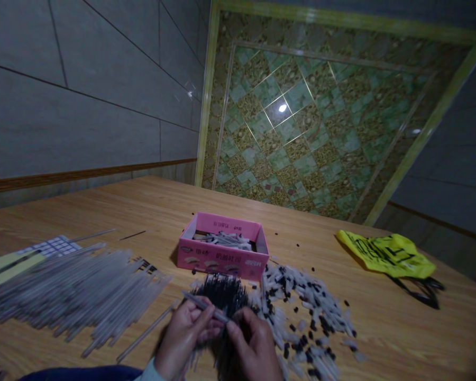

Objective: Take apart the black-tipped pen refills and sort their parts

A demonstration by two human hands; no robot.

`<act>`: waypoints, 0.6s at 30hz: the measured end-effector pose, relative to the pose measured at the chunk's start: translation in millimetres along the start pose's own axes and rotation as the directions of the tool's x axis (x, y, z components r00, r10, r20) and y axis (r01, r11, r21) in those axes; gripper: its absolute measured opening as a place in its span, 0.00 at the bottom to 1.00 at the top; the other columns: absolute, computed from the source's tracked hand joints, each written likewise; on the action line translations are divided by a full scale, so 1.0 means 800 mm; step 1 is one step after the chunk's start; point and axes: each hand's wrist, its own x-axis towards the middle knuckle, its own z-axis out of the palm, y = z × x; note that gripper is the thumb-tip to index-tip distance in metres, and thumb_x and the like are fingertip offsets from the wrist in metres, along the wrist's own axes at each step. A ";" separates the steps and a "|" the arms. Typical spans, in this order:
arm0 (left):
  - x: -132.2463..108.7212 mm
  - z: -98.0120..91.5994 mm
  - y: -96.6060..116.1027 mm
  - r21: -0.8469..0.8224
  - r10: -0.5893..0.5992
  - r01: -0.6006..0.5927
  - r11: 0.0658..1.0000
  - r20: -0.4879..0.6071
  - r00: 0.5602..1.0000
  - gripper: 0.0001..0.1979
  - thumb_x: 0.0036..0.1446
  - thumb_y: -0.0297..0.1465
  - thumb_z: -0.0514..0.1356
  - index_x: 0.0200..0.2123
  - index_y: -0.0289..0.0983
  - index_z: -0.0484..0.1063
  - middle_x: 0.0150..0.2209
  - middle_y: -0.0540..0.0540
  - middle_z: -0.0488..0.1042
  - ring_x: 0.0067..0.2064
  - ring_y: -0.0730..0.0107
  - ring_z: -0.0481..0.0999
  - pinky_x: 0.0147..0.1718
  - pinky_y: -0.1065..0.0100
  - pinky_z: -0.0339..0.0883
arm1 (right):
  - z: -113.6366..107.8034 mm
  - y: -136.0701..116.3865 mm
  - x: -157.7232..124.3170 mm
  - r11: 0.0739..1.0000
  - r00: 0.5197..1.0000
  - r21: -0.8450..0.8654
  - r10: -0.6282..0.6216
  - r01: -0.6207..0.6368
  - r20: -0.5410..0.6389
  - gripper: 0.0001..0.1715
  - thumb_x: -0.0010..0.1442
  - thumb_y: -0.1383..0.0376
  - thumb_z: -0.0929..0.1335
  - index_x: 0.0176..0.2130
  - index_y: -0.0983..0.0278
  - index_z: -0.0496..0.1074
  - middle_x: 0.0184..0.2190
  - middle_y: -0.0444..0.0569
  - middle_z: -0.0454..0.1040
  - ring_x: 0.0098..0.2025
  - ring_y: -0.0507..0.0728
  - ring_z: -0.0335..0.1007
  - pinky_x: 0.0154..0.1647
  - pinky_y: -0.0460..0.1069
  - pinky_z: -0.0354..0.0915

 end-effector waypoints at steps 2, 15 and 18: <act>0.001 0.000 -0.001 -0.003 0.000 0.000 1.000 0.002 1.000 0.17 0.44 0.35 0.66 0.32 0.36 0.62 0.26 0.44 0.78 0.27 0.69 0.77 0.29 0.69 0.70 | 0.003 -0.002 -0.001 0.998 0.999 -0.066 0.016 -0.014 0.029 0.22 0.58 0.52 0.62 0.23 0.65 0.64 0.19 0.41 0.60 0.24 0.51 0.58 0.24 0.44 0.52; -0.003 0.000 0.001 -0.044 0.034 -0.032 0.998 0.043 0.999 0.18 0.47 0.40 0.62 0.38 0.35 0.71 0.20 0.55 0.65 0.19 0.78 0.63 0.18 0.74 0.60 | -0.048 0.021 0.034 0.726 0.990 -0.688 -0.084 -0.015 -0.110 0.17 0.57 0.72 0.60 0.43 0.63 0.72 0.38 0.55 0.73 0.40 0.61 0.68 0.38 0.49 0.59; -0.001 0.000 0.000 -0.002 0.020 -0.020 1.000 0.027 0.999 0.19 0.47 0.41 0.62 0.39 0.34 0.72 0.19 0.56 0.62 0.18 0.80 0.60 0.16 0.76 0.57 | -0.047 0.035 0.037 0.665 0.993 -0.746 -0.101 0.016 -0.068 0.22 0.57 0.74 0.59 0.48 0.63 0.70 0.42 0.56 0.73 0.44 0.61 0.68 0.42 0.50 0.60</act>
